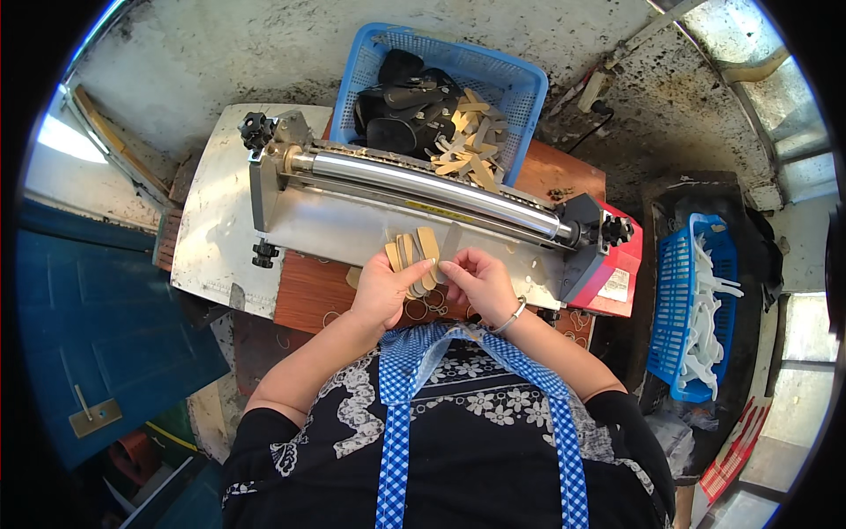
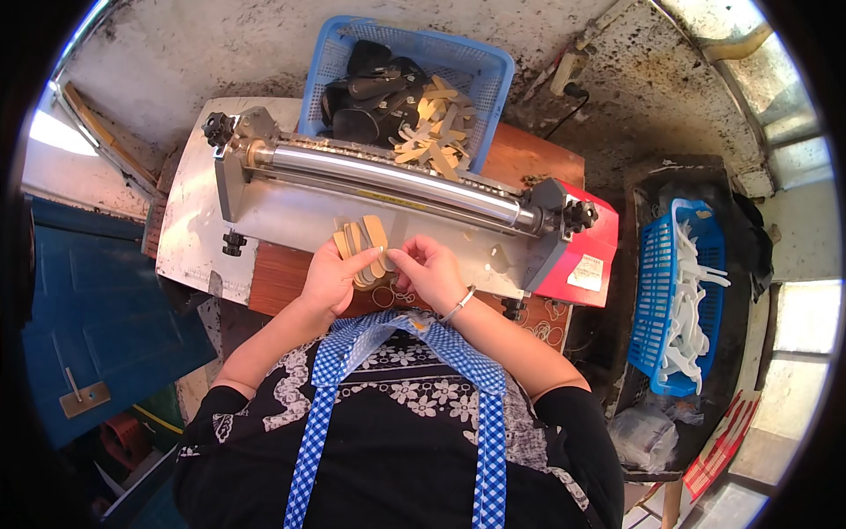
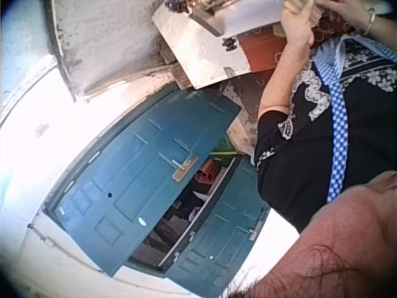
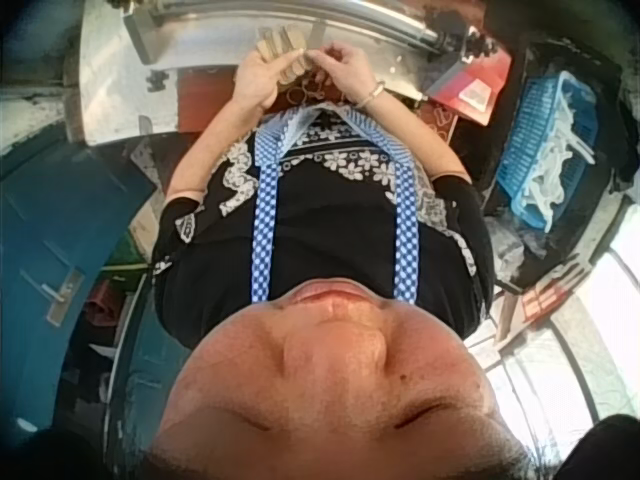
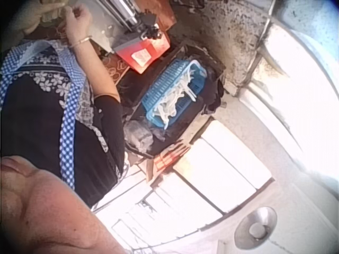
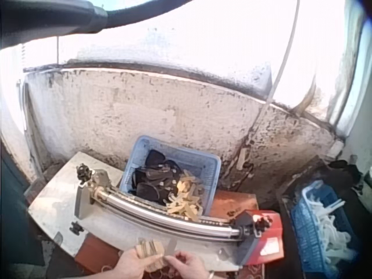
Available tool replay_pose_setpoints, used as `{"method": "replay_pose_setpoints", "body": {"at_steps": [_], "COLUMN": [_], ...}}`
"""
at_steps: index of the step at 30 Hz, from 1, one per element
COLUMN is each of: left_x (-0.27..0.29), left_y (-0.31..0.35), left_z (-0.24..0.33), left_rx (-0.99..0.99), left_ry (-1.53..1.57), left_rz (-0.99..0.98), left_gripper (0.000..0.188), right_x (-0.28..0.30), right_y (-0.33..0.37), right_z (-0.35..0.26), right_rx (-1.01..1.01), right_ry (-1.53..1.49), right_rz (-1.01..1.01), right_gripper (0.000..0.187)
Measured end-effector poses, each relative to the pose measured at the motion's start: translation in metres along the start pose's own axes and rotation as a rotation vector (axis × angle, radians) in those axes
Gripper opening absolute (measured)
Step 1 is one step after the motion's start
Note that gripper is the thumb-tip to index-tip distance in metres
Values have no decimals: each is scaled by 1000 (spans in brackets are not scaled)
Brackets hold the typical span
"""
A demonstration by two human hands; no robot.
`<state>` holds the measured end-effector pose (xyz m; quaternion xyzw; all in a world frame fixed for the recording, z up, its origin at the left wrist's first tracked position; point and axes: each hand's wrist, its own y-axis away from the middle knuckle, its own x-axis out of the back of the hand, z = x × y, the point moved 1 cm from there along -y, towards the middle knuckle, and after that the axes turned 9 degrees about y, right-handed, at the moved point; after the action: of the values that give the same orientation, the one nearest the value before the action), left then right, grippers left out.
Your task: Applying adhesive to small material strips using a roller machine for shoe assembly.
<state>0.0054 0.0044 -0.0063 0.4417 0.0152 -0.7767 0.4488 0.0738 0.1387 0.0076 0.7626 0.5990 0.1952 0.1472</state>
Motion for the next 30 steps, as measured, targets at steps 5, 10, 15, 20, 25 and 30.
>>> {"method": "replay_pose_setpoints", "body": {"at_steps": [5,10,15,20,25,30], "left_x": [8,10,-1,-1,3,0], "left_y": [-4,-6,-3,-3,-5,-5], "left_z": [4,8,7,3,10,3], "left_rx": [-7,-83,-104,-51,-30,-26], "left_ry": [-47,-80,-70,-74,-143,-141], "left_rz": [61,43,17,7,134,106], "left_gripper": [21,23,23,19,19,17], "right_x": [9,20,9,2,18,6], "right_y": [1,-11,-11,-3,-10,-8], "right_z": [3,7,-3,9,11,-5], "right_rx": [-15,-97,50,-49,-296,-149], "right_ry": [-185,-211,-396,44,-432,-245], "right_rz": [57,193,311,-138,-23,-1], "right_gripper": [17,18,21,18,24,23]}}
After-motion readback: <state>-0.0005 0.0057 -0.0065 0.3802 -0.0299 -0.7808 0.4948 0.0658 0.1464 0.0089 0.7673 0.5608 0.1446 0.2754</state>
